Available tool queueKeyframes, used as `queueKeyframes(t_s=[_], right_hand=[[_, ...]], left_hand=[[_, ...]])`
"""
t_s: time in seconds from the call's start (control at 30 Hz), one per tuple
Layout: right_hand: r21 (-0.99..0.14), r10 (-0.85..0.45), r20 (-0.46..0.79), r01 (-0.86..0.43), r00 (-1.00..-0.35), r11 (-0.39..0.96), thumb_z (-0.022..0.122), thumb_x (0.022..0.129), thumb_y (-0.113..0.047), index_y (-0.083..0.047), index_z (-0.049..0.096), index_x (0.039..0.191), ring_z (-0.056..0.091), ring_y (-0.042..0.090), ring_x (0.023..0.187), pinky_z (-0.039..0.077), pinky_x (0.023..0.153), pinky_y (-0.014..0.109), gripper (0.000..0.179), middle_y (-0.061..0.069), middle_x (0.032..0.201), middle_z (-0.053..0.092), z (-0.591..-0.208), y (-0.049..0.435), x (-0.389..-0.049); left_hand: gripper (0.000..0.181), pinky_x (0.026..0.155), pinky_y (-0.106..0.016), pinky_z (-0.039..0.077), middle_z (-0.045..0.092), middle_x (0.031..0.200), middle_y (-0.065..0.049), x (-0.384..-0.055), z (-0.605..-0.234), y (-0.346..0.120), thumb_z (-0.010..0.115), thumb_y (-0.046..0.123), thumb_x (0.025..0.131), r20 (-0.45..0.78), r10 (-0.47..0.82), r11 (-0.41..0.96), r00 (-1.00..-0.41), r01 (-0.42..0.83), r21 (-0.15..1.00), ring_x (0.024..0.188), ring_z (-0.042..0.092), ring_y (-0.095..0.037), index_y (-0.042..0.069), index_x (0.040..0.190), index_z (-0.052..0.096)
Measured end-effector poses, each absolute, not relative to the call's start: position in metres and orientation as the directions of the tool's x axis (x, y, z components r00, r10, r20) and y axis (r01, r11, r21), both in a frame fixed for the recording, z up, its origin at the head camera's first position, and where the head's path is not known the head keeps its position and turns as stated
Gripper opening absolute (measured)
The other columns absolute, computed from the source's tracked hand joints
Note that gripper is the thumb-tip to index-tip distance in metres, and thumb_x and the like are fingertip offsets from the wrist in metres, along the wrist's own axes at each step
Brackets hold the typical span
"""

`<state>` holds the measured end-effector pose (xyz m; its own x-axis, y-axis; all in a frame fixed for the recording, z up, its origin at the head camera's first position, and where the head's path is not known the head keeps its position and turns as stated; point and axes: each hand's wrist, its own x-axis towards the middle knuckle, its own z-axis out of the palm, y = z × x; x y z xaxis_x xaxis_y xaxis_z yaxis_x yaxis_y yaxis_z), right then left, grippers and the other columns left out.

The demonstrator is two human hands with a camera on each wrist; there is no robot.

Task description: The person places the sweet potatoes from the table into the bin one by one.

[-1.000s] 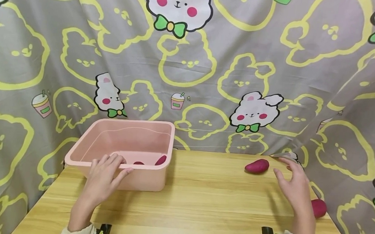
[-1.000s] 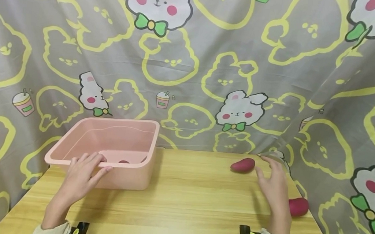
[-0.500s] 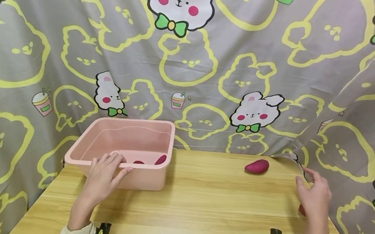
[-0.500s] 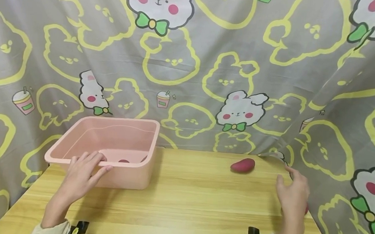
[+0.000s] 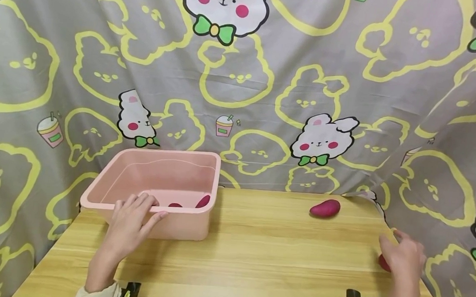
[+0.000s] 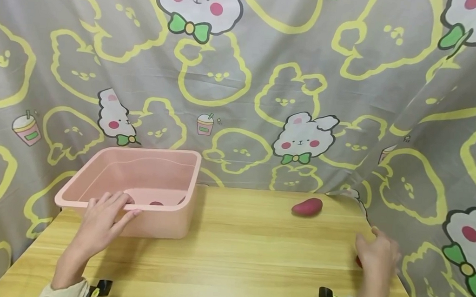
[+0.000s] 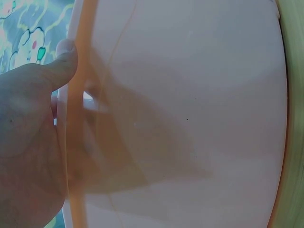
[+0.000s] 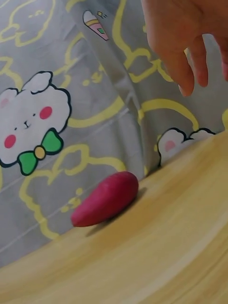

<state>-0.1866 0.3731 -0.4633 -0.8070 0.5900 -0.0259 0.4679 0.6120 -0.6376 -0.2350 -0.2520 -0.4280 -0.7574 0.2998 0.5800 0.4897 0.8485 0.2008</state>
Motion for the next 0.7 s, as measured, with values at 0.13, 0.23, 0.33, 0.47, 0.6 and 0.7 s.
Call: queueKeyframes(t_s=[0.13, 0.23, 0.33, 0.47, 0.6, 0.7], right_hand=[[-0.653, 0.616, -0.058, 0.497, -0.785, 0.571, 0.051, 0.1, -0.038, 0.007, 0.028, 0.154, 0.017, 0.068, 0.134, 0.026, 0.099, 0.077, 0.075, 0.047, 0.147, 0.018, -0.471, 0.376, -0.185], [-0.656, 0.627, -0.073, 0.511, -0.776, 0.555, 0.052, 0.099, -0.037, 0.009, 0.024, 0.155, 0.016, 0.068, 0.135, 0.025, 0.1, 0.079, 0.078, 0.047, 0.15, 0.013, -0.475, 0.379, -0.185], [-0.646, 0.62, -0.074, 0.511, -0.781, 0.567, 0.053, 0.098, -0.034, 0.012, 0.025, 0.152, 0.018, 0.068, 0.134, 0.024, 0.103, 0.076, 0.077, 0.048, 0.147, 0.019, -0.478, 0.382, -0.185], [-0.619, 0.596, -0.089, 0.513, -0.798, 0.595, 0.054, 0.097, -0.032, 0.013, 0.028, 0.15, 0.023, 0.068, 0.131, 0.023, 0.107, 0.071, 0.074, 0.05, 0.139, 0.03, -0.483, 0.386, -0.185], [-0.596, 0.583, -0.134, 0.535, -0.802, 0.599, 0.053, 0.097, -0.032, 0.012, 0.028, 0.151, 0.025, 0.067, 0.129, 0.025, 0.105, 0.071, 0.074, 0.047, 0.136, 0.035, -0.487, 0.389, -0.184], [-0.583, 0.573, -0.143, 0.536, -0.807, 0.61, 0.053, 0.097, -0.032, 0.011, 0.033, 0.147, 0.028, 0.066, 0.126, 0.029, 0.1, 0.071, 0.069, 0.044, 0.131, 0.04, -0.49, 0.389, -0.184]], left_hand=[[0.02, 0.074, -0.043, 0.026, 0.058, 0.095, 0.004, -0.234, -0.427, -0.251, 0.071, 0.034, 0.096, 0.579, 0.294, 0.85, -0.761, 0.485, 0.205, 0.09, 0.051, -0.023, 0.017, 0.098, 0.06], [0.02, 0.074, -0.042, 0.026, 0.059, 0.095, 0.004, -0.234, -0.427, -0.251, 0.071, 0.033, 0.096, 0.579, 0.292, 0.851, -0.762, 0.483, 0.207, 0.09, 0.051, -0.023, 0.017, 0.098, 0.06], [0.02, 0.074, -0.042, 0.026, 0.059, 0.095, 0.004, -0.234, -0.427, -0.25, 0.072, 0.033, 0.096, 0.583, 0.292, 0.85, -0.758, 0.485, 0.205, 0.09, 0.052, -0.023, 0.017, 0.098, 0.06], [0.02, 0.073, -0.042, 0.026, 0.059, 0.095, 0.003, -0.234, -0.427, -0.251, 0.072, 0.033, 0.096, 0.585, 0.294, 0.85, -0.756, 0.487, 0.203, 0.089, 0.051, -0.023, 0.016, 0.098, 0.06], [0.02, 0.074, -0.042, 0.026, 0.058, 0.094, 0.004, -0.234, -0.427, -0.251, 0.072, 0.033, 0.096, 0.582, 0.293, 0.851, -0.759, 0.485, 0.203, 0.089, 0.051, -0.022, 0.017, 0.098, 0.06], [0.02, 0.074, -0.042, 0.026, 0.057, 0.094, 0.004, -0.234, -0.427, -0.251, 0.072, 0.033, 0.096, 0.581, 0.293, 0.851, -0.76, 0.484, 0.204, 0.09, 0.051, -0.023, 0.017, 0.098, 0.059]])
